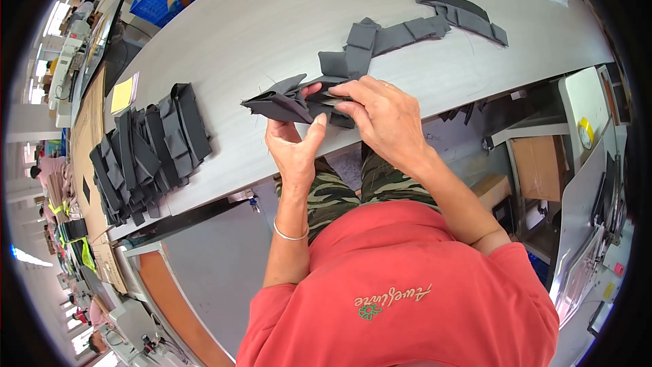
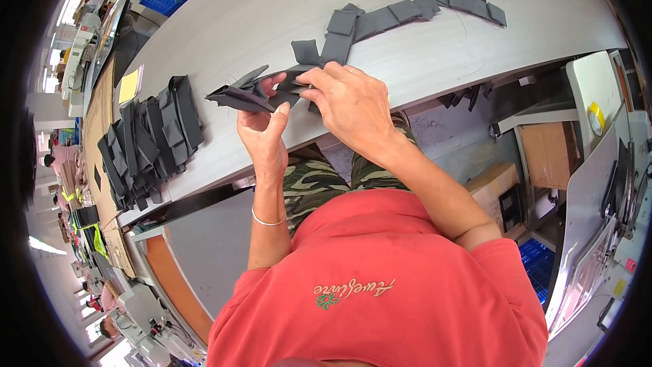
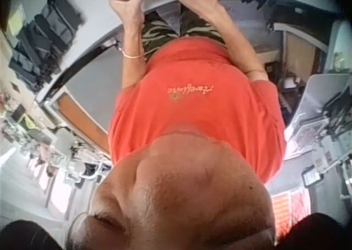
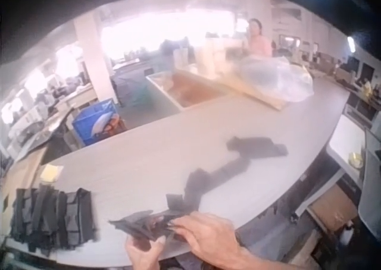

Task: Trimming loose threads from manufactured fabric straps using a small thread clipper.

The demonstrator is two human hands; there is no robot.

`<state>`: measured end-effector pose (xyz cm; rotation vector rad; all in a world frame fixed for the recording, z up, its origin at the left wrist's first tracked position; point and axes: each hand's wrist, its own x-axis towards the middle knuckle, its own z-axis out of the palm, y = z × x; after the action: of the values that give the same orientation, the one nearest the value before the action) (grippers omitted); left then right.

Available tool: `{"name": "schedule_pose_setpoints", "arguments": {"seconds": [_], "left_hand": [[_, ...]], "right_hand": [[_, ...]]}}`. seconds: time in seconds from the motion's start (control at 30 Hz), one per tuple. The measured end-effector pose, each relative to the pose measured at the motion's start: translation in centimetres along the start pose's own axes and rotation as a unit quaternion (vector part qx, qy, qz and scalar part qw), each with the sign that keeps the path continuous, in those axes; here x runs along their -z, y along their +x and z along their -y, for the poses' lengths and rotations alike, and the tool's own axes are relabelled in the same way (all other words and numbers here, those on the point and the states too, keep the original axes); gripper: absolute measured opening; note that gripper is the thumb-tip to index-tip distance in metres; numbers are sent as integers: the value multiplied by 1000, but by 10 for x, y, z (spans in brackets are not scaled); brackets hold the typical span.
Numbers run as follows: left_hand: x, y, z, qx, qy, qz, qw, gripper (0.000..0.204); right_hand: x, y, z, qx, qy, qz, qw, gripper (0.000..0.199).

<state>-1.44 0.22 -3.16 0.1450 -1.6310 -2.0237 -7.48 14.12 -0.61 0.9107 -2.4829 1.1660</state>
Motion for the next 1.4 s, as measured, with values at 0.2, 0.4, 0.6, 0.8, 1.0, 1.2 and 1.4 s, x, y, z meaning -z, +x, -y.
{"name": "schedule_pose_setpoints", "arguments": {"seconds": [0.2,0.4,0.6,0.8,1.0,1.2,1.4], "left_hand": [[0,-2,4,-4,19,11,1000,46],[-1,-3,5,0,12,18,1000,46],[-2,0,7,11,14,18,1000,47],[-5,-5,7,53,10,-18,998,48],[-1,-6,10,26,19,3,999,49],[-4,-5,15,22,18,17,999,49],[-2,-4,10,33,27,5,999,48]], "right_hand": [[-13,-2,0,33,-41,0,999,12],[-19,-3,1,30,-68,2,997,15],[-19,1,-1,26,-71,0,997,16],[-21,-3,-4,-3,-20,-9,1000,12],[-30,-7,-5,-25,-3,-37,999,9],[-28,-9,-7,-26,-26,-32,999,9],[-31,-7,-5,-2,-46,-40,998,7]]}}
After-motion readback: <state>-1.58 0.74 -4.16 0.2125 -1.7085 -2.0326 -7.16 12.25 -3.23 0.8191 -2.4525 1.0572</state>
